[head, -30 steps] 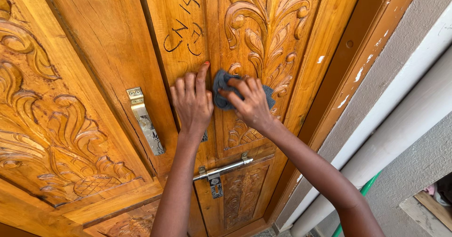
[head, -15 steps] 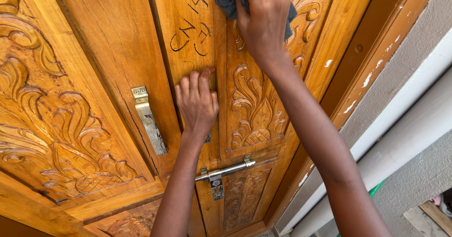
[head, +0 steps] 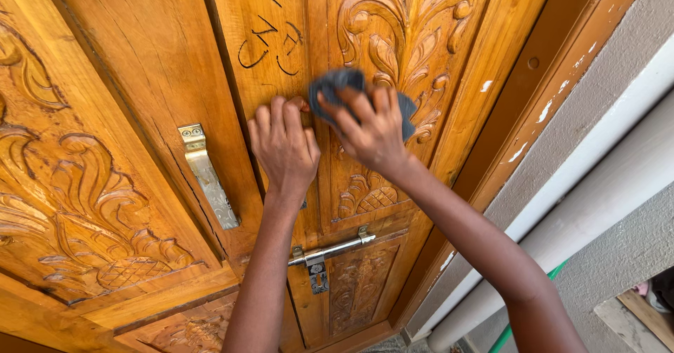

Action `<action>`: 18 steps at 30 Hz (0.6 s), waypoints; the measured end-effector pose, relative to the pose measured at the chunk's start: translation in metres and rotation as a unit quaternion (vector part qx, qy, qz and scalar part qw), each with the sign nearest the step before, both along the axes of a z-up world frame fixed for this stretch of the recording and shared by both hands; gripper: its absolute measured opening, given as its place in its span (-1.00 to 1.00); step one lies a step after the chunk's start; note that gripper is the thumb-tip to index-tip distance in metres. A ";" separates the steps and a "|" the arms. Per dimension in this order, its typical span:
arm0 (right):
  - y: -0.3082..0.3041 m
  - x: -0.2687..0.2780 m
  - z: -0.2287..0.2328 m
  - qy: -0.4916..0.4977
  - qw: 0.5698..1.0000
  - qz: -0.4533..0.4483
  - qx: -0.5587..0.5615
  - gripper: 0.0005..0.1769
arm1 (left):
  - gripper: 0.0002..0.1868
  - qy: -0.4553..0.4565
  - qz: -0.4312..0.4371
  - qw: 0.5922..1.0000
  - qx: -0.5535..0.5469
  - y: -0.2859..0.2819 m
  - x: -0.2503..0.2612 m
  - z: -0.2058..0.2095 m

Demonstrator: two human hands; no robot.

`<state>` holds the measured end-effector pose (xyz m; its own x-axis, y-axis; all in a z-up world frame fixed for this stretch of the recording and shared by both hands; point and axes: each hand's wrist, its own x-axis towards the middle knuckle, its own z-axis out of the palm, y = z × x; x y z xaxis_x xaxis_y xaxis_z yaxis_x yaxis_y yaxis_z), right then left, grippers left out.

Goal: The person wipes a wooden double door with a dark cloth. They clean the carved panels, the metal handles, and the latch area, moving systematically across the surface.

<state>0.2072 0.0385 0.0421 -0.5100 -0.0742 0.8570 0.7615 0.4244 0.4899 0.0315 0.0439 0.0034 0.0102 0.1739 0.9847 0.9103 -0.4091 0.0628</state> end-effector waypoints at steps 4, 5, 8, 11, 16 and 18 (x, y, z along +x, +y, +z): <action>0.014 0.018 -0.056 -0.048 0.998 -0.012 0.029 -0.81 | -0.79 -0.019 0.006 1.000 -0.017 -0.006 0.004 0.008; 0.015 0.023 -0.069 -0.058 0.998 -0.008 0.016 -0.88 | -0.80 -0.017 0.005 1.000 -0.004 -0.010 0.004 0.009; 0.017 0.035 -0.098 -0.090 0.996 0.007 -0.015 -0.91 | -0.85 -0.010 0.019 0.999 0.030 -0.015 0.007 0.015; 0.018 0.041 -0.105 -0.110 0.994 0.017 -0.005 -0.85 | -0.75 -0.013 0.033 0.999 0.037 -0.013 0.007 0.016; 0.014 0.043 -0.065 -0.104 0.995 0.003 0.004 -0.79 | -0.66 -0.016 0.029 0.998 0.048 -0.013 0.007 0.013; 0.014 0.039 -0.044 -0.046 0.998 0.022 0.044 -0.83 | -0.64 -0.012 0.037 0.998 0.050 -0.012 0.007 0.014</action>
<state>0.2462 0.0526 -0.0017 -0.5808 -0.1706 0.7960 0.6935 0.4083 0.5936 0.0389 0.0317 0.0171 -0.0221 0.0734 0.9971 0.9374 -0.3453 0.0461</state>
